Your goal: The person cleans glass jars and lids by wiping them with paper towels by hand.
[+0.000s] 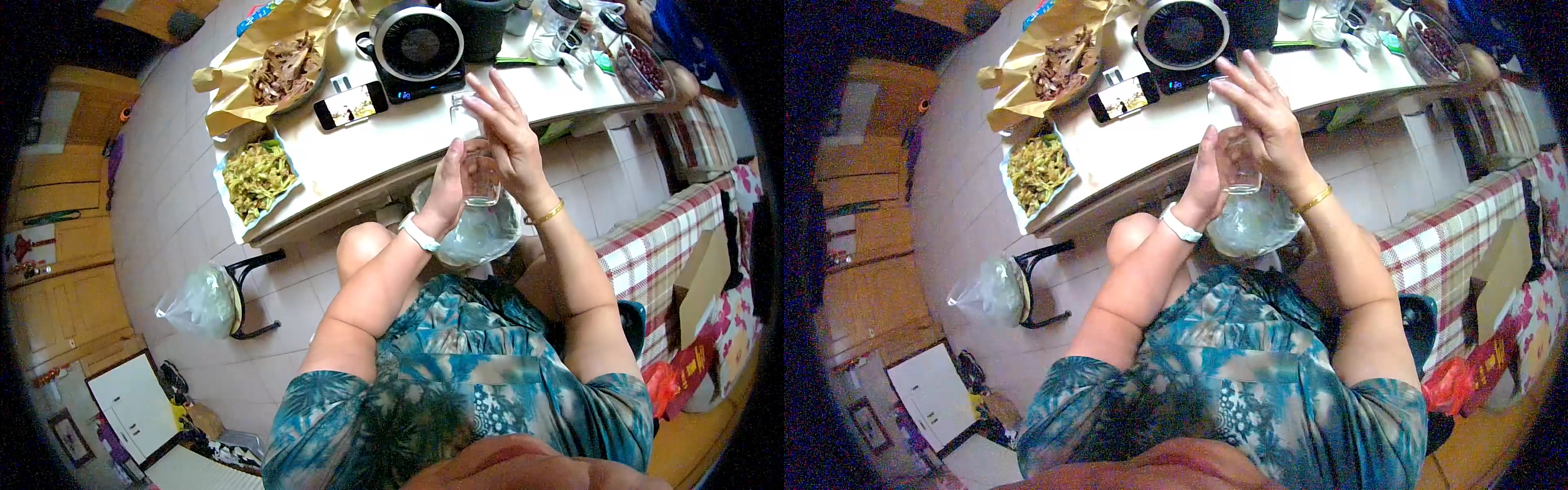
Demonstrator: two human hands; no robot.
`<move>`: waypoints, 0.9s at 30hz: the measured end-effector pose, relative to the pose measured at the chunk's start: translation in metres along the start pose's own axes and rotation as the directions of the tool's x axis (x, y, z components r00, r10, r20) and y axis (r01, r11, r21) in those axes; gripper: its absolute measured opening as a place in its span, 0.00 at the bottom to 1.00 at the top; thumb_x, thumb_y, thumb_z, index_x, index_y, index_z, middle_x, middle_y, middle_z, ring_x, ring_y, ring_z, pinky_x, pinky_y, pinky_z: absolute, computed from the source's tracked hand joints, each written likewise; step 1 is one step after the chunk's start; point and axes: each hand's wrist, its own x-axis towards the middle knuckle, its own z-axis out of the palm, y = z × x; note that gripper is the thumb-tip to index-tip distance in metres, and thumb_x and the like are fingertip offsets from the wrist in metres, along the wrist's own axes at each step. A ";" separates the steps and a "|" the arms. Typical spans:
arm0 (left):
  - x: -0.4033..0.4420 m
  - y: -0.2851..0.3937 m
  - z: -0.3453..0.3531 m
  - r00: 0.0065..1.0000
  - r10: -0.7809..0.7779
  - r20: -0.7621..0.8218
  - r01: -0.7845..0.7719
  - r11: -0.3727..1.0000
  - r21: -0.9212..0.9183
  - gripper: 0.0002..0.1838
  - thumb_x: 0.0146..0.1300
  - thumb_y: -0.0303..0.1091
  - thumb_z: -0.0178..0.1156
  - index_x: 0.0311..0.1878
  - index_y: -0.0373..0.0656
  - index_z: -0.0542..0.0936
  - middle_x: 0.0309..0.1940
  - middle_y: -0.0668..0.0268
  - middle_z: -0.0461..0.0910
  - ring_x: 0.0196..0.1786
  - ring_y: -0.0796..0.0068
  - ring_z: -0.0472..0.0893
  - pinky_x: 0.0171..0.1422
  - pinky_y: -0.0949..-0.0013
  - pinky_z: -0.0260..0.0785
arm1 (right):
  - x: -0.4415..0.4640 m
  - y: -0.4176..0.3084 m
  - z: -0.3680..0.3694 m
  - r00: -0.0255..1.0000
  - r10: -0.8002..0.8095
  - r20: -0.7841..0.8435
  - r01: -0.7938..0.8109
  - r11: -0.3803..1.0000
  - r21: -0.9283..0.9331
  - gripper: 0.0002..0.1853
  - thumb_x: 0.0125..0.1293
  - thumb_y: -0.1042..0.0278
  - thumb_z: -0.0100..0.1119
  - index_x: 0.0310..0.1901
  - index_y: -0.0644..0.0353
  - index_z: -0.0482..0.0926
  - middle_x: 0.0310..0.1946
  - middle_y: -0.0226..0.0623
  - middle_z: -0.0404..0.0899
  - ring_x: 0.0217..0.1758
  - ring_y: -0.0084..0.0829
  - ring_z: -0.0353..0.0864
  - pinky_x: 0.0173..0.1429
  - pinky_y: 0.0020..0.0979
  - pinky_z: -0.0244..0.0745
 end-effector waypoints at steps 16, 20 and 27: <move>-0.001 0.000 0.011 0.980 0.180 -0.087 -0.181 0.984 -0.001 0.37 0.78 0.64 0.39 0.74 0.43 0.63 0.67 0.60 0.74 0.64 0.68 0.79 0.65 0.63 0.75 | -0.008 -0.026 0.010 0.999 0.032 0.023 -0.032 0.999 0.000 0.22 0.63 0.74 0.55 0.60 0.50 0.80 0.72 0.35 0.72 0.80 0.42 0.63 0.82 0.52 0.50; 0.006 -0.013 -0.019 0.963 0.263 0.066 -0.250 0.956 -0.154 0.35 0.80 0.60 0.36 0.78 0.46 0.59 0.73 0.63 0.67 0.73 0.68 0.69 0.73 0.61 0.68 | -0.021 -0.047 0.015 0.982 -0.057 0.179 0.075 0.993 -0.094 0.24 0.61 0.75 0.58 0.60 0.47 0.81 0.71 0.33 0.73 0.79 0.40 0.65 0.82 0.52 0.47; -0.003 -0.003 0.012 0.987 0.159 0.023 -0.156 0.905 0.397 0.32 0.76 0.60 0.50 0.62 0.37 0.70 0.44 0.58 0.82 0.39 0.74 0.84 0.44 0.71 0.80 | 0.003 0.000 -0.021 0.973 0.227 -0.050 -0.216 0.963 0.159 0.17 0.67 0.78 0.51 0.54 0.57 0.82 0.57 0.40 0.83 0.61 0.40 0.81 0.66 0.35 0.72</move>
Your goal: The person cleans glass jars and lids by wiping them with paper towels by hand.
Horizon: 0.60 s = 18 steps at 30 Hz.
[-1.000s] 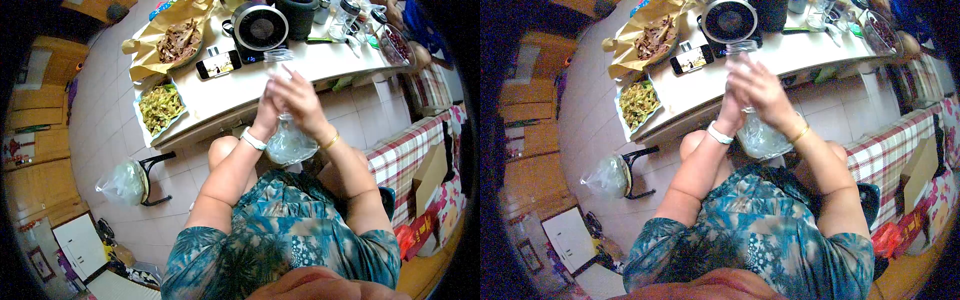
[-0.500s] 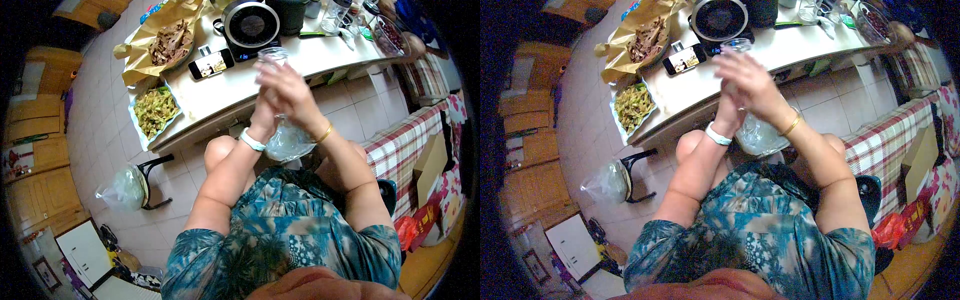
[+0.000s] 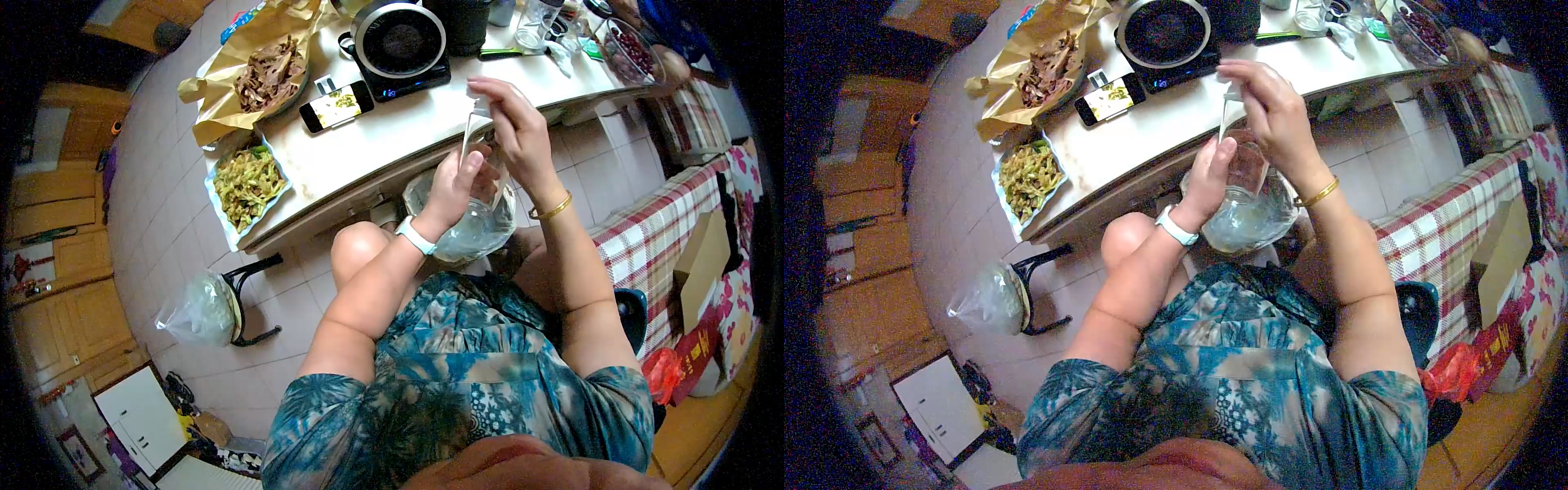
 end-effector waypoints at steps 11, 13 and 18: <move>0.011 0.002 -0.014 0.961 -0.172 0.216 0.264 0.804 -0.533 0.48 0.69 0.77 0.39 0.68 0.36 0.65 0.46 0.51 0.81 0.40 0.63 0.85 0.44 0.63 0.83 | -0.006 0.050 -0.010 0.772 0.636 -0.013 -0.323 0.410 0.853 0.21 0.78 0.68 0.44 0.65 0.71 0.73 0.61 0.44 0.79 0.57 0.34 0.82 0.62 0.31 0.76; 0.012 0.001 -0.012 0.977 -0.098 0.188 0.178 0.860 -0.478 0.50 0.66 0.79 0.43 0.67 0.37 0.65 0.47 0.53 0.81 0.45 0.64 0.85 0.47 0.62 0.83 | -0.009 0.018 0.004 0.851 0.523 0.042 -0.391 0.578 0.717 0.22 0.78 0.69 0.45 0.68 0.69 0.71 0.62 0.43 0.78 0.60 0.30 0.79 0.67 0.31 0.72; 0.012 0.012 -0.008 0.999 0.006 -0.052 -0.026 0.916 -0.400 0.47 0.65 0.75 0.51 0.63 0.35 0.69 0.48 0.58 0.80 0.49 0.69 0.82 0.52 0.67 0.80 | -0.035 0.009 0.030 0.911 0.413 -0.003 -0.346 0.766 0.542 0.24 0.75 0.73 0.49 0.71 0.68 0.69 0.61 0.44 0.80 0.59 0.25 0.78 0.63 0.27 0.73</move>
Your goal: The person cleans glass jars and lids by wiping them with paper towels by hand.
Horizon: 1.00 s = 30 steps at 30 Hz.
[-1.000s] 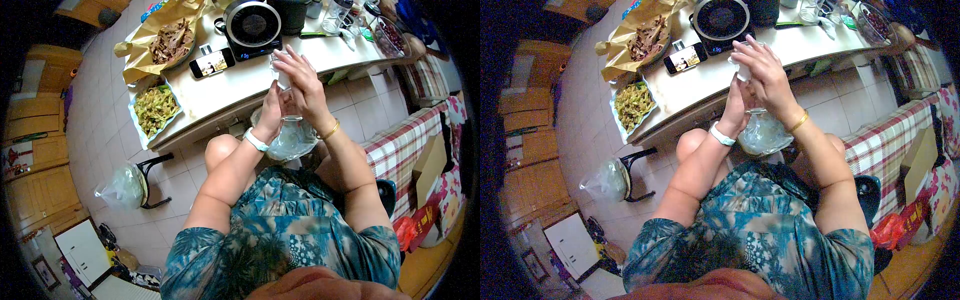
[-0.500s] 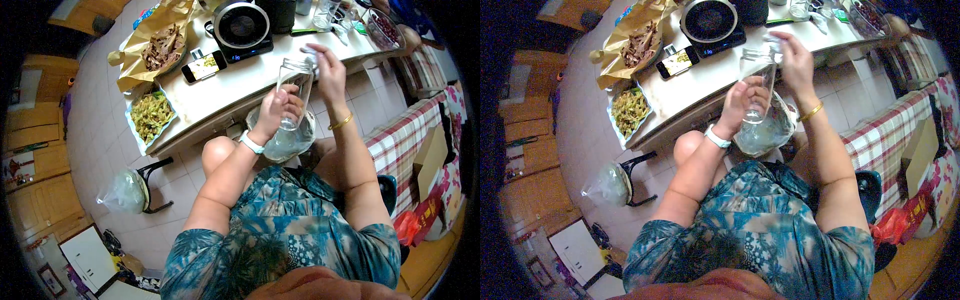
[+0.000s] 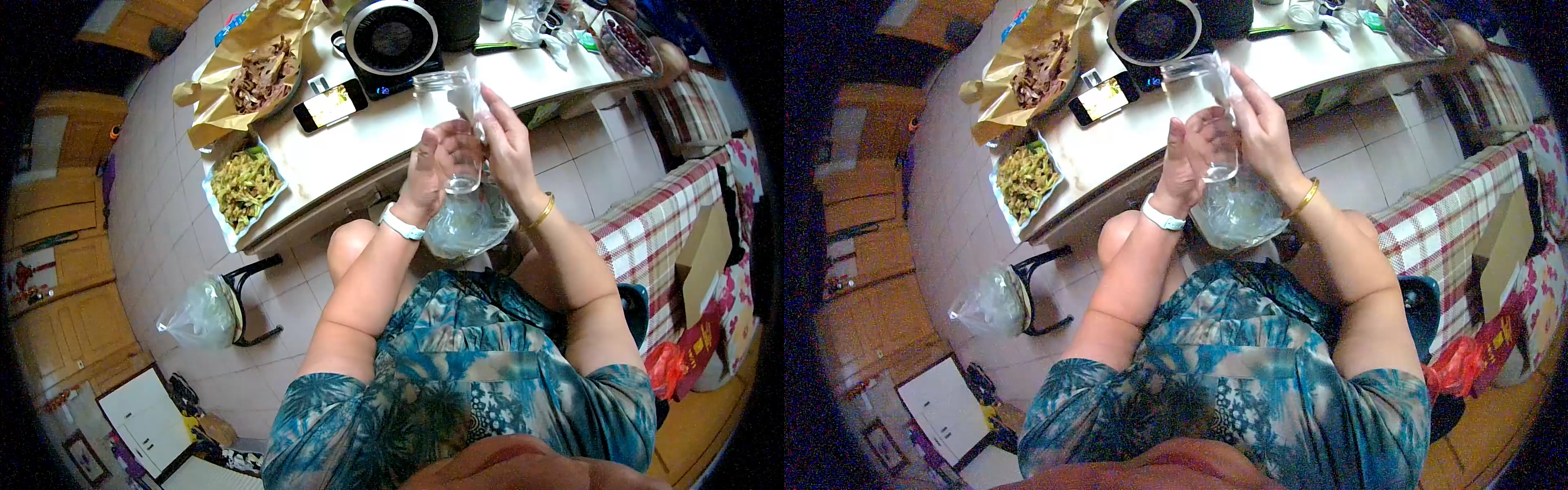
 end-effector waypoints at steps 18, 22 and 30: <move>0.005 0.024 -0.012 0.801 0.597 0.040 -0.548 0.705 0.450 0.52 0.56 0.74 0.65 0.65 0.34 0.68 0.56 0.57 0.76 0.63 0.66 0.75 0.74 0.60 0.62 | -0.023 0.008 0.016 0.795 0.563 0.225 -0.592 0.802 0.084 0.24 0.79 0.48 0.51 0.42 0.62 0.85 0.28 0.26 0.82 0.27 0.16 0.77 0.27 0.22 0.69; 0.011 0.026 -0.031 0.858 0.510 -0.055 -0.492 0.848 0.196 0.43 0.63 0.75 0.54 0.64 0.44 0.72 0.55 0.59 0.80 0.67 0.59 0.74 0.80 0.55 0.53 | -0.003 -0.001 -0.007 0.826 0.495 0.269 -0.445 0.866 -0.226 0.23 0.78 0.51 0.54 0.31 0.59 0.87 0.21 0.19 0.78 0.22 0.11 0.70 0.27 0.21 0.65; 0.010 0.015 -0.023 0.892 0.451 -0.017 -0.428 0.858 0.282 0.47 0.60 0.77 0.53 0.64 0.41 0.70 0.57 0.61 0.79 0.67 0.63 0.73 0.79 0.56 0.53 | 0.006 0.047 -0.023 0.900 0.364 0.239 -0.414 0.884 0.215 0.22 0.79 0.61 0.51 0.65 0.67 0.74 0.60 0.39 0.78 0.59 0.27 0.78 0.62 0.31 0.76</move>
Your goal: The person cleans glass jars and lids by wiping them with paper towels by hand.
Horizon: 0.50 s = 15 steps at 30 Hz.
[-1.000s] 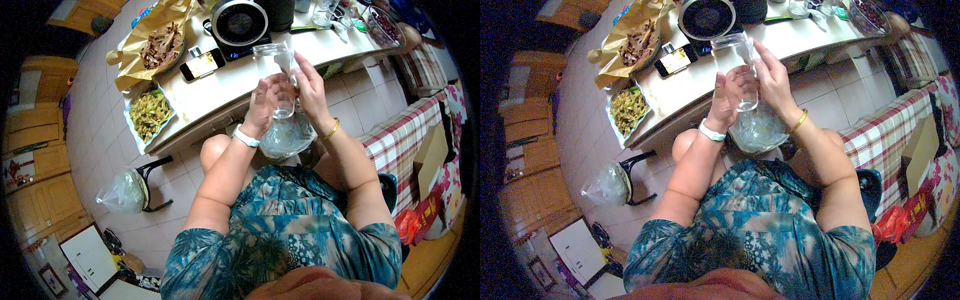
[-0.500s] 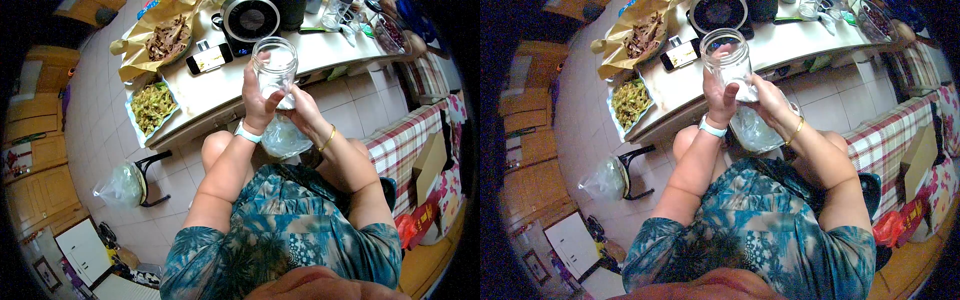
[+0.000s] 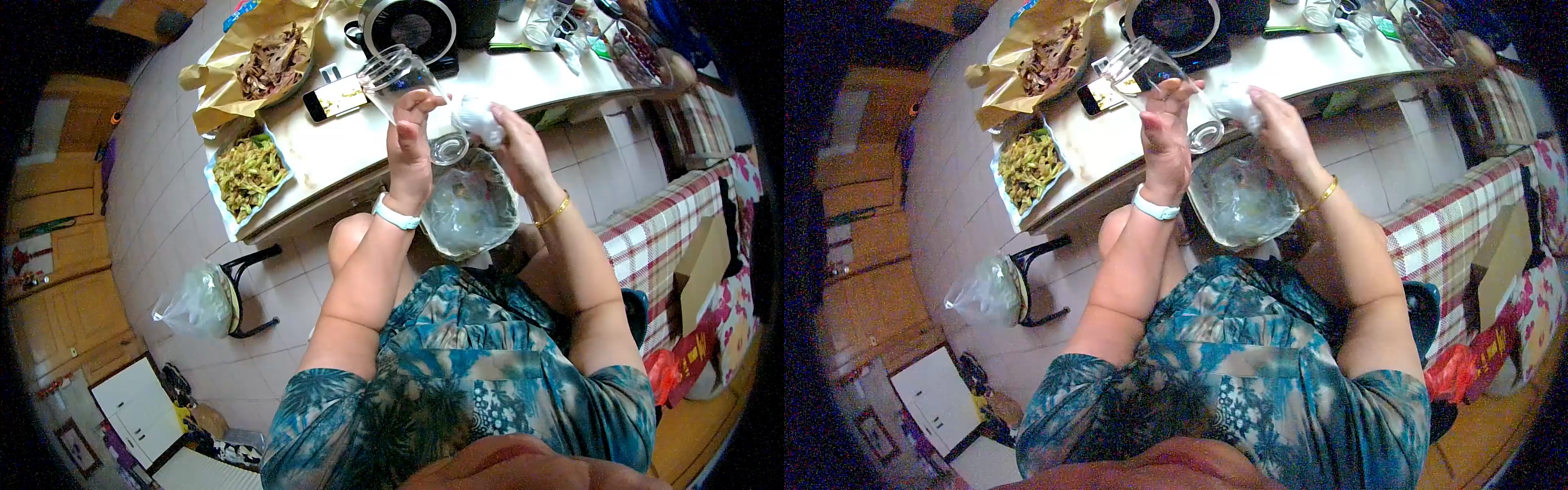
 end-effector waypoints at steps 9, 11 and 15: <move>-0.001 0.008 -0.003 0.992 0.114 -0.050 -0.102 0.975 0.198 0.45 0.63 0.73 0.55 0.68 0.43 0.64 0.58 0.61 0.75 0.65 0.68 0.74 0.71 0.58 0.66 | -0.017 -0.021 0.021 0.996 0.086 -0.038 -0.093 0.930 -0.355 0.20 0.78 0.54 0.54 0.52 0.65 0.82 0.40 0.32 0.84 0.40 0.19 0.78 0.40 0.22 0.75; -0.004 0.008 -0.001 0.997 0.055 -0.062 -0.042 0.980 0.196 0.38 0.69 0.67 0.54 0.68 0.45 0.63 0.57 0.61 0.75 0.63 0.68 0.76 0.64 0.60 0.75 | -0.010 -0.008 0.010 0.922 -0.364 -0.128 0.224 0.775 -0.591 0.18 0.77 0.57 0.56 0.50 0.67 0.82 0.39 0.31 0.83 0.39 0.17 0.77 0.44 0.21 0.73; -0.009 -0.003 0.004 0.996 -0.090 -0.007 0.089 0.965 0.248 0.37 0.63 0.56 0.69 0.66 0.44 0.69 0.50 0.64 0.77 0.52 0.70 0.80 0.52 0.66 0.78 | -0.013 -0.035 0.020 0.770 -0.593 -0.234 0.472 0.777 -0.416 0.15 0.78 0.62 0.55 0.55 0.66 0.78 0.44 0.33 0.82 0.48 0.21 0.78 0.53 0.25 0.75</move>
